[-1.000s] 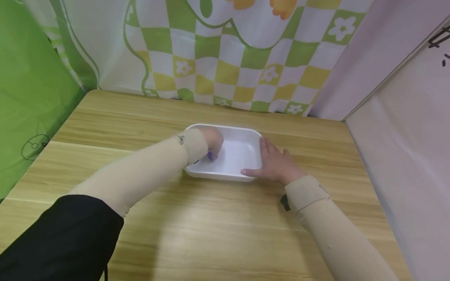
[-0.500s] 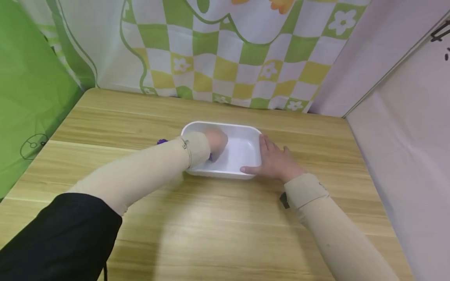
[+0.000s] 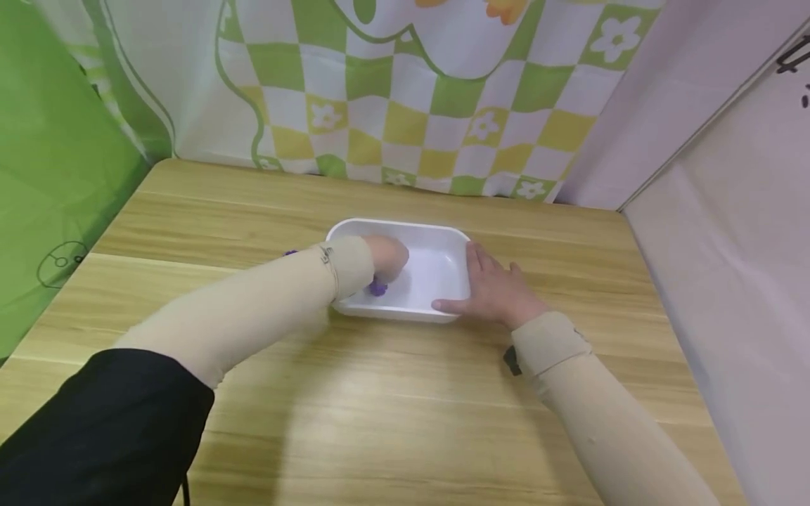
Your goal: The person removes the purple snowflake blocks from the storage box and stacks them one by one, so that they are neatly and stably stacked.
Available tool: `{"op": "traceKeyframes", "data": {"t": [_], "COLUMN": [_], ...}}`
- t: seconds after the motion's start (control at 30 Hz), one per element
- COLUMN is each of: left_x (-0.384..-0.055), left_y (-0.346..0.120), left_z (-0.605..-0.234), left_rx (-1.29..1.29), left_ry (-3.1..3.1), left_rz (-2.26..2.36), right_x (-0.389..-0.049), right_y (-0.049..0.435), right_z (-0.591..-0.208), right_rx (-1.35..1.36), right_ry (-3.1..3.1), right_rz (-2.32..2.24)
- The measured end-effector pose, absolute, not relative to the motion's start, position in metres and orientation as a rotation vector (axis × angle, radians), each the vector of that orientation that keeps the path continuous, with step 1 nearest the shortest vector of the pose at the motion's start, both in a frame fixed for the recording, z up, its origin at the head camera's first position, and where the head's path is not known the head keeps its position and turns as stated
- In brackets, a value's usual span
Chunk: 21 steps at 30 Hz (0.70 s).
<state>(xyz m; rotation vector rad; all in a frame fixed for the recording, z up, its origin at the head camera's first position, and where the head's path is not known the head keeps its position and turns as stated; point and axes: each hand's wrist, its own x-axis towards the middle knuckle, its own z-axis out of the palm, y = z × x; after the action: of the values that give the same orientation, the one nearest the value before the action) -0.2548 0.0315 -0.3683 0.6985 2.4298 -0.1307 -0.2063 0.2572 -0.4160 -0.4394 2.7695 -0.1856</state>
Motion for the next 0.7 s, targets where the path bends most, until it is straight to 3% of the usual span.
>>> {"op": "traceKeyframes", "data": {"t": [0.3, 0.7], "left_x": [-0.291, -0.289], "left_y": [0.026, -0.046], "left_z": [-0.374, -0.338], "left_rx": [0.812, 0.877], "left_ry": [2.361, 2.448], "left_rz": [-0.087, 0.563], "right_x": [-0.205, -0.202], "right_y": [0.258, 0.257], "right_z": [-0.411, -0.414], "right_rx": [-0.432, -0.425], "right_ry": [2.784, 2.782], "right_rz": [-0.169, -0.122]}}
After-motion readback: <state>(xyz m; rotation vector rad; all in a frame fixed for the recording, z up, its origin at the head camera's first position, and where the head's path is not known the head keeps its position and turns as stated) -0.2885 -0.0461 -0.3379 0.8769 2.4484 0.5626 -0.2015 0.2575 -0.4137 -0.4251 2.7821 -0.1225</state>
